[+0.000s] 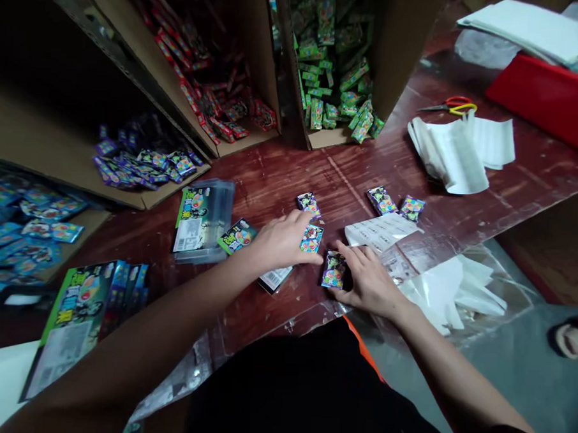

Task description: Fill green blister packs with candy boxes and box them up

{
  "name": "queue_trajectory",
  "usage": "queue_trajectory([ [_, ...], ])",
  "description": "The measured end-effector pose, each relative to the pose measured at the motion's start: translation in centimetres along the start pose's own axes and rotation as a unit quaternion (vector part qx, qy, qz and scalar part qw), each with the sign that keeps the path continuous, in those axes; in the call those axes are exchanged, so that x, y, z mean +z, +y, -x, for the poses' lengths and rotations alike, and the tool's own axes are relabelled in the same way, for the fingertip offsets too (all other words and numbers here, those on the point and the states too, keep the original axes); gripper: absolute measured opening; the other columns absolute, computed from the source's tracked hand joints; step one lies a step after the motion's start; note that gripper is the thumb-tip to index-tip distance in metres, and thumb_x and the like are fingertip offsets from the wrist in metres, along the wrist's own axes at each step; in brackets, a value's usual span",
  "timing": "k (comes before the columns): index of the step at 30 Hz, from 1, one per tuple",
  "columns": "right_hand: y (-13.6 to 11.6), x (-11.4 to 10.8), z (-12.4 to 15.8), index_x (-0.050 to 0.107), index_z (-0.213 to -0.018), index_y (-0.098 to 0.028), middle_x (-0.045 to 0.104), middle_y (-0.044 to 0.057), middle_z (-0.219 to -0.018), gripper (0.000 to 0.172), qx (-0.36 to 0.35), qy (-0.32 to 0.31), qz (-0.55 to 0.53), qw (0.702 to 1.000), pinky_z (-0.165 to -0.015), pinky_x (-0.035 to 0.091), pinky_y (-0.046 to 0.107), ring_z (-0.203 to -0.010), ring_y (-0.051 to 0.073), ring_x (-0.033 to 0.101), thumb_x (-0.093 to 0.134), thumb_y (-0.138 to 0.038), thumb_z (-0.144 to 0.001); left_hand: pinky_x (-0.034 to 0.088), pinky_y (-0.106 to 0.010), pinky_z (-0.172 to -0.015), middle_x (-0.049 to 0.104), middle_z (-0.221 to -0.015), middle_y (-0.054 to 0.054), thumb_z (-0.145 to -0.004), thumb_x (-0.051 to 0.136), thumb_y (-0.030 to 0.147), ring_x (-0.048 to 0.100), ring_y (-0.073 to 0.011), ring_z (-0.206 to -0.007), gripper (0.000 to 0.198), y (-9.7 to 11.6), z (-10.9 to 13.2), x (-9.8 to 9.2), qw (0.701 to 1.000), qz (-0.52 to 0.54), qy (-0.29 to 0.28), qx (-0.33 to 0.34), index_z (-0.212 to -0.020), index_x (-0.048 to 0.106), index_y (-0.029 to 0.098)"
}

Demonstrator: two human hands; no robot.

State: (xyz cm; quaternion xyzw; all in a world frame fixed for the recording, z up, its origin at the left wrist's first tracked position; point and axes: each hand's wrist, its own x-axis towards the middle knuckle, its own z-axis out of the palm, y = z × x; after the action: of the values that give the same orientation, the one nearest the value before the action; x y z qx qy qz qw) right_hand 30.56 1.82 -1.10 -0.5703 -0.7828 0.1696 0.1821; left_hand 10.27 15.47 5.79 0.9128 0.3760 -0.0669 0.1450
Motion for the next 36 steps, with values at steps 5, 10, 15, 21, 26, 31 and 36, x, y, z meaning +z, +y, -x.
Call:
queue_trajectory([
  [5, 0.1, 1.1, -0.6, 0.030, -0.155, -0.002, 0.055, 0.024, -0.141, 0.087, 0.012, 0.032, 0.002, 0.999, -0.105, 0.047, 0.053, -0.117, 0.037, 0.052, 0.068, -0.045, -0.089, 0.032, -0.043, -0.112, 0.048, -0.154, -0.011, -0.078, 0.078, 0.045, 0.043, -0.0304, -0.141, 0.087, -1.7, -0.5, 0.9, 0.986, -0.026, -0.041, 0.160, -0.151, 0.039, 0.020],
  [10, -0.5, 2.2, -2.0, 0.023, -0.159, -0.003, 0.042, 0.028, -0.155, 0.086, -0.038, -0.007, -0.048, 0.998, -0.113, 0.042, 0.053, -0.138, 0.038, 0.045, 0.067, -0.038, -0.093, 0.037, -0.045, -0.101, 0.062, -0.132, -0.013, -0.077, 0.073, 0.043, 0.056, -0.0314, -0.117, 0.078, -1.1, 2.8, 2.6, 0.995, -0.012, -0.020, 0.095, -0.144, 0.047, 0.015],
  [15, -2.5, 2.3, -4.7, 0.023, -0.158, 0.002, 0.037, 0.031, -0.158, 0.088, -0.081, -0.104, -0.086, 0.988, -0.122, 0.030, 0.051, -0.149, 0.036, 0.034, 0.072, -0.025, -0.089, 0.039, -0.047, -0.101, 0.061, -0.129, -0.012, -0.071, 0.078, 0.053, 0.053, -0.0334, -0.116, 0.086, -1.0, 6.4, 4.0, 1.000, 0.012, -0.003, -0.002, -0.143, 0.048, 0.018],
  [21, -3.0, -0.4, -9.2, 0.017, -0.160, 0.000, 0.034, 0.030, -0.160, 0.117, -0.107, -0.198, -0.091, 0.970, -0.119, 0.037, 0.047, -0.146, 0.038, 0.039, 0.084, -0.048, -0.076, 0.042, -0.047, -0.100, 0.062, -0.126, -0.011, -0.067, 0.080, 0.042, 0.055, -0.0332, -0.115, 0.071, -2.2, 6.9, 5.2, 0.993, 0.046, 0.019, -0.109, -0.132, 0.059, 0.022],
  [26, 5.4, -6.7, -16.7, 0.042, -0.152, -0.020, 0.055, 0.019, -0.146, 0.074, -0.090, 0.065, 0.002, 0.994, -0.114, 0.039, 0.052, -0.136, 0.033, 0.050, 0.063, -0.057, -0.092, 0.037, -0.052, -0.111, 0.055, -0.145, -0.014, -0.044, 0.089, 0.065, 0.050, -0.0390, -0.129, 0.115, -3.8, 6.4, 4.0, 0.992, 0.077, -0.005, -0.104, -0.145, 0.052, 0.023],
  [31, 17.2, -7.3, -25.8, 0.025, -0.156, -0.003, 0.037, 0.036, -0.152, 0.104, 0.128, 0.234, 0.139, 0.954, -0.106, 0.039, 0.064, -0.140, 0.051, 0.039, 0.068, -0.062, -0.083, 0.035, -0.042, -0.115, 0.044, -0.157, -0.014, -0.085, 0.072, 0.041, 0.040, -0.0298, -0.144, 0.079, -11.7, -1.4, -2.6, 0.989, -0.072, 0.120, -0.053, -0.154, 0.039, 0.019],
  [36, 20.6, -5.6, -28.2, 0.029, -0.152, 0.002, 0.041, 0.039, -0.145, 0.081, 0.200, 0.265, 0.094, 0.939, -0.104, 0.037, 0.067, -0.134, 0.051, 0.044, 0.056, -0.045, -0.091, 0.034, -0.050, -0.107, 0.057, -0.143, -0.017, -0.098, 0.036, 0.012, 0.045, -0.0300, -0.136, 0.041, -23.3, -11.2, -9.1, 0.960, -0.173, 0.176, -0.129, -0.129, 0.062, 0.018],
])
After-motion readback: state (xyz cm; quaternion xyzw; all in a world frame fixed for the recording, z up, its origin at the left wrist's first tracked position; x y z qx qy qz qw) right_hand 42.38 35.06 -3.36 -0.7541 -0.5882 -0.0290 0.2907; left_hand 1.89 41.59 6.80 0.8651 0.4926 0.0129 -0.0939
